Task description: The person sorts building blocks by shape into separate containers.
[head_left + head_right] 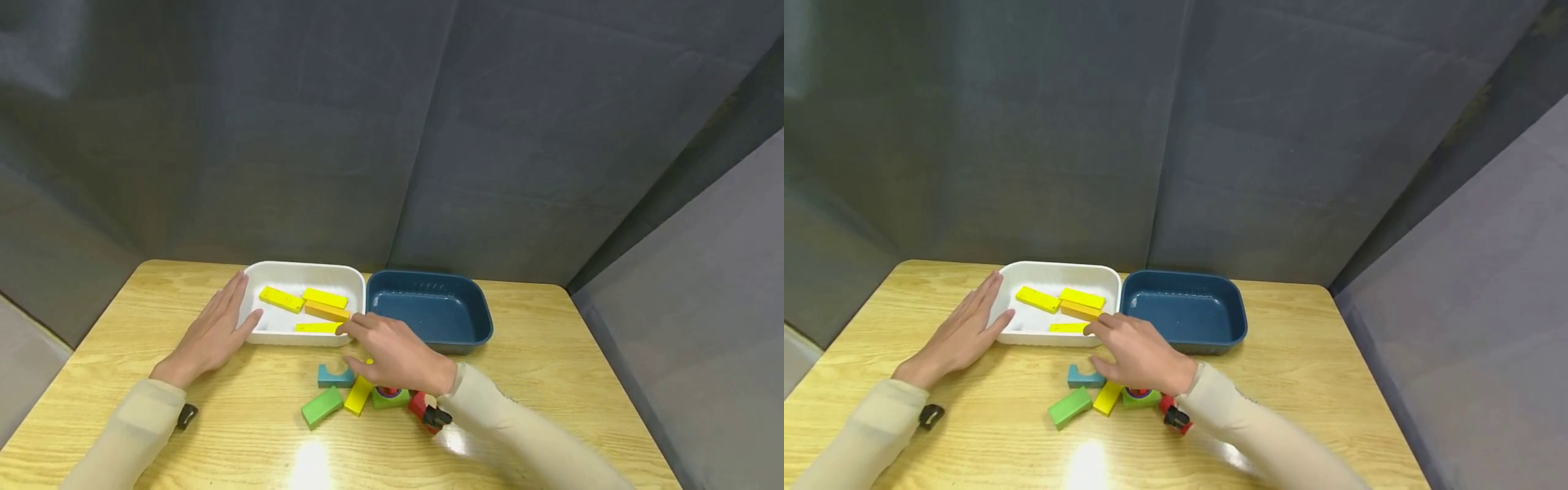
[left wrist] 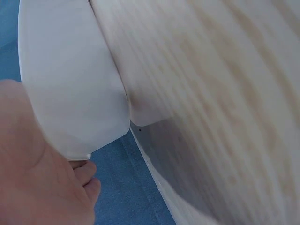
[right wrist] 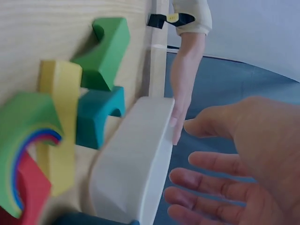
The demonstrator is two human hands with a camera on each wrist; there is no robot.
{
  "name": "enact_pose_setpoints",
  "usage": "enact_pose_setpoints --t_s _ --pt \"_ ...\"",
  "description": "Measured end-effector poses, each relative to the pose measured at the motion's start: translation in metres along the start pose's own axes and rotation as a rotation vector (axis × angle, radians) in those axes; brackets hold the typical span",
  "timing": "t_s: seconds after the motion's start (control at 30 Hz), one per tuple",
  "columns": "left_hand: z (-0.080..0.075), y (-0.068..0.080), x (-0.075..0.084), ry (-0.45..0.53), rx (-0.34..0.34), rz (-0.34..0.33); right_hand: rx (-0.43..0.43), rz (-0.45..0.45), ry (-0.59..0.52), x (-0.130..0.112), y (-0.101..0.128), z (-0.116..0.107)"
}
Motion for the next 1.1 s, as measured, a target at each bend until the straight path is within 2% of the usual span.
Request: enact_pose_setpoints --t_s 0.27,0.47,0.73,0.93,1.1 --pt "-0.001 0.0 0.004 0.006 0.001 0.001 0.016 0.057 -0.011 -0.007 0.022 0.006" --pt "-0.002 0.0 0.009 0.005 0.011 0.005 0.028 0.102 0.069 -0.011 0.035 0.011" --pt "-0.002 0.001 0.013 0.007 -0.008 0.004 -0.08 0.197 0.081 -0.006 0.051 0.032" --pt "-0.002 0.0 0.014 0.007 -0.01 0.01 -0.083 0.23 0.096 -0.004 0.055 0.039" --pt "-0.002 0.0 0.015 0.002 -0.012 0.006 -0.134 0.269 0.059 -0.001 0.056 0.05"
Point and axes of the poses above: each hand's wrist, its own y-axis away from the middle knuckle, its own z-axis out of the palm, x = y × z, the point moved 6 cm from there along -y, towards the middle knuckle, and after that the axes turned 2 degrees about -z, right-handed, at the moved point
